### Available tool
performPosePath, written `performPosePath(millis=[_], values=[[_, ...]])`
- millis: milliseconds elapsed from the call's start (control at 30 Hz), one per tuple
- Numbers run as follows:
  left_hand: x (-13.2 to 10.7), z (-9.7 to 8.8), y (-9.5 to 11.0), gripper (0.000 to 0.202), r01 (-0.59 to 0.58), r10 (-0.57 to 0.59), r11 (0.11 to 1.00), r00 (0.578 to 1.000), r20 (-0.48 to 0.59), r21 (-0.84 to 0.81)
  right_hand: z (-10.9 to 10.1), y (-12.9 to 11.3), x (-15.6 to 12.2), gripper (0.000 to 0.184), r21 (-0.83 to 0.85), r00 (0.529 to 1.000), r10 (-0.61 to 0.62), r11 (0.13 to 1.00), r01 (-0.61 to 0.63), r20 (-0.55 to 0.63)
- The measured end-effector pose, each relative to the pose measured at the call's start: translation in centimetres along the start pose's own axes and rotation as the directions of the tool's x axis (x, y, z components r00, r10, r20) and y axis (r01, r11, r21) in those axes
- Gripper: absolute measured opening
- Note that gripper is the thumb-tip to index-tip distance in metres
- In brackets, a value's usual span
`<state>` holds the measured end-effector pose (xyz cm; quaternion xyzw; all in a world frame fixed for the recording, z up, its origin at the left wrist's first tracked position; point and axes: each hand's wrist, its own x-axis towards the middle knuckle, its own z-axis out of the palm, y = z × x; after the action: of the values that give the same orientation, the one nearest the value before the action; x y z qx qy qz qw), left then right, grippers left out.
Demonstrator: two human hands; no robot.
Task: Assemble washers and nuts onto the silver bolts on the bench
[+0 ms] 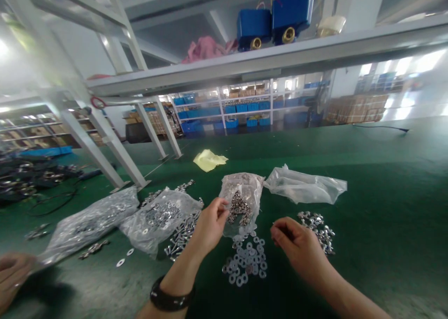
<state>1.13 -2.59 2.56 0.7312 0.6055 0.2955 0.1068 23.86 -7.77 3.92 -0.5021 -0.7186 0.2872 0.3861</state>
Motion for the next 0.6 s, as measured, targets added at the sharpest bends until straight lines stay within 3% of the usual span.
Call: performPosePath(millis=[67, 100, 167, 267, 333, 367, 433, 500, 600], values=[[-1.3, 0.5, 3.2, 0.027, 0.036, 0.077, 0.859, 0.977, 0.198, -0.511, 0.4, 0.0, -0.1, 0.014, -0.025, 0.996, -0.089, 0.996, 0.089, -0.012], [-1.9, 0.9, 4.4, 0.026, 0.091, 0.121, 0.768, 0.952, 0.282, -0.634, 0.6, -0.1, -0.1, 0.014, -0.038, 0.993, -0.119, 0.992, 0.119, -0.018], [-2.7, 1.7, 6.0, 0.025, 0.184, 0.141, 0.622, 0.93, 0.34, -0.761, 0.8, -0.1, -0.2, 0.011, -0.065, 0.988, -0.154, 0.986, 0.152, -0.017], [-2.8, 2.6, 6.1, 0.029, 0.264, 0.102, 0.539, 0.922, 0.373, -0.8, 0.8, 0.0, -0.1, 0.005, -0.105, 0.987, -0.158, 0.982, 0.155, -0.022], [-2.3, 2.9, 5.4, 0.03, 0.249, 0.096, 0.571, 0.926, 0.365, -0.782, 0.6, 0.2, 0.1, 0.006, -0.126, 0.99, -0.13, 0.984, 0.123, -0.052], [-2.0, 3.0, 5.0, 0.028, 0.198, 0.106, 0.629, 0.936, 0.336, -0.751, 0.5, 0.3, 0.2, 0.006, -0.13, 0.992, -0.104, 0.987, 0.093, -0.078], [-1.5, 3.3, 4.4, 0.019, 0.015, 0.174, 0.793, 0.952, 0.251, -0.609, 0.2, 0.5, 0.5, 0.009, -0.118, 0.991, -0.042, 0.993, 0.027, -0.129], [-1.3, 3.8, 3.9, 0.015, -0.184, 0.28, 0.9, 0.939, 0.2, -0.394, 0.0, 0.7, 0.7, 0.013, -0.087, 0.988, 0.01, 0.996, -0.023, -0.153], [-1.3, 4.8, 3.4, 0.02, -0.33, 0.365, 0.927, 0.901, 0.234, -0.178, -0.1, 0.7, 0.7, 0.015, -0.057, 0.988, 0.04, 0.997, -0.049, -0.151]])
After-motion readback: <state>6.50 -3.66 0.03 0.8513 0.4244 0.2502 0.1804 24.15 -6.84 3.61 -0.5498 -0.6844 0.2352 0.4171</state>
